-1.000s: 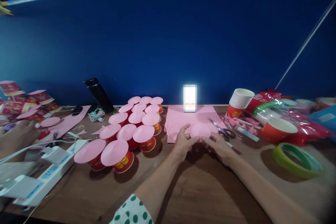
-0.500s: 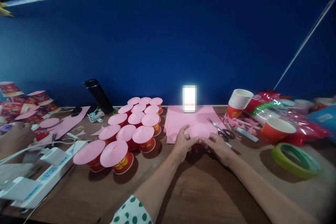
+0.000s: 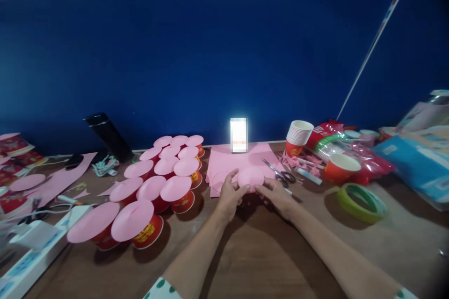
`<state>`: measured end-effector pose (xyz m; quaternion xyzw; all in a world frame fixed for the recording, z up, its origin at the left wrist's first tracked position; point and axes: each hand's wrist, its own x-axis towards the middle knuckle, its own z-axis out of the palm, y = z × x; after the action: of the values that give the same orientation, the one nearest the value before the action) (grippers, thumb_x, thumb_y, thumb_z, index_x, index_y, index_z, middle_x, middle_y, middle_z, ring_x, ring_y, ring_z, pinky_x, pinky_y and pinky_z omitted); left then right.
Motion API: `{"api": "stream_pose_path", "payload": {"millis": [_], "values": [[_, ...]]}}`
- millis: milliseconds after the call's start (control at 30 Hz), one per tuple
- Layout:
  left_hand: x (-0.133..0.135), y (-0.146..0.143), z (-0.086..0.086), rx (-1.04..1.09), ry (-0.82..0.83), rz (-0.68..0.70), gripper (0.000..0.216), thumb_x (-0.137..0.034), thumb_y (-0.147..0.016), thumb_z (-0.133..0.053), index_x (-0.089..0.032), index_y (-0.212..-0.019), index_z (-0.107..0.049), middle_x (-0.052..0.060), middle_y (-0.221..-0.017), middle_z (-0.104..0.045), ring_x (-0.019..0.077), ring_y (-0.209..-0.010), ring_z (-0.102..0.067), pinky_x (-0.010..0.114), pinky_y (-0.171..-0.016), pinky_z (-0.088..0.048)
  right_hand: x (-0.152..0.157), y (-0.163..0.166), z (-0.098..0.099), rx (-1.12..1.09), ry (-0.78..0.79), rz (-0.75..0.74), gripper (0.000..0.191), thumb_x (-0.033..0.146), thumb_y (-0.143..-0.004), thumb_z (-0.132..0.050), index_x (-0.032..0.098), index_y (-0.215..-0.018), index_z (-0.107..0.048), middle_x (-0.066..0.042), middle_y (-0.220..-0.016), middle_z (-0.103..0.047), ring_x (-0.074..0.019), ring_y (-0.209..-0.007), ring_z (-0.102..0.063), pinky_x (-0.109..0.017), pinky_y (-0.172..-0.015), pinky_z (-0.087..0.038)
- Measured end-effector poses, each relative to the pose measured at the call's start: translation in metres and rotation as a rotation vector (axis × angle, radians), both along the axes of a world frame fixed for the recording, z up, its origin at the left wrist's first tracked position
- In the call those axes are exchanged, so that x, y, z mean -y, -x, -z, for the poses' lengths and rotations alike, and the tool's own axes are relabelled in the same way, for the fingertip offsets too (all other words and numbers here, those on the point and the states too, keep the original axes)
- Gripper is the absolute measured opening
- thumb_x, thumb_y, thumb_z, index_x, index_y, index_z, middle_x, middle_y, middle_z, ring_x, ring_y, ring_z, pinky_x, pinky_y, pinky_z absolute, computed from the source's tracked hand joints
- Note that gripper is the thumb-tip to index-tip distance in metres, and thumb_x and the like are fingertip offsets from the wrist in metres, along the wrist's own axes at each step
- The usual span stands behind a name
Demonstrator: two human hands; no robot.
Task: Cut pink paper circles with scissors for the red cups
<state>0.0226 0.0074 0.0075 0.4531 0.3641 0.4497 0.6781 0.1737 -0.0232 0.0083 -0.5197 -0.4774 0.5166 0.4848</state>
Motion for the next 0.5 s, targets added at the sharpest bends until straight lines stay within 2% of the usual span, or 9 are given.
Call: {"api": "stream_pose_path", "payload": {"millis": [200,333,500], "values": [[0.000,0.001,0.001,0.035,0.010,-0.023,0.084,-0.032,-0.061,-0.072,-0.020,-0.131,-0.026,-0.006,-0.065,-0.056,-0.0001,-0.035,-0.025,0.015,-0.034,-0.016,0.000,-0.009,-0.007,-0.009,-0.065,0.138,0.032,0.049,-0.072,-0.059,0.018,-0.068,-0.053,0.005,-0.052,-0.050,-0.0059,-0.040,-0.040,-0.017,-0.038,-0.028],[0.002,0.002,-0.001,0.040,0.013,-0.038,0.085,-0.032,-0.062,-0.071,-0.019,-0.132,-0.026,-0.007,-0.063,-0.054,0.0002,-0.036,-0.024,0.015,-0.035,-0.015,0.000,-0.013,-0.010,0.038,-0.130,0.239,0.033,0.050,-0.068,-0.062,0.018,-0.068,-0.055,0.004,-0.054,-0.051,-0.0074,-0.042,-0.041,-0.019,-0.039,-0.030],[0.005,0.002,-0.002,0.012,-0.027,-0.031,0.081,-0.031,-0.065,-0.069,-0.021,-0.132,-0.026,-0.006,-0.064,-0.055,0.0005,-0.036,-0.025,0.015,-0.035,-0.016,-0.005,-0.027,-0.011,0.098,-0.257,0.533,0.037,0.054,-0.071,-0.058,0.019,-0.061,-0.049,0.004,-0.051,-0.044,-0.0089,-0.045,-0.037,-0.022,-0.041,-0.032]]}}
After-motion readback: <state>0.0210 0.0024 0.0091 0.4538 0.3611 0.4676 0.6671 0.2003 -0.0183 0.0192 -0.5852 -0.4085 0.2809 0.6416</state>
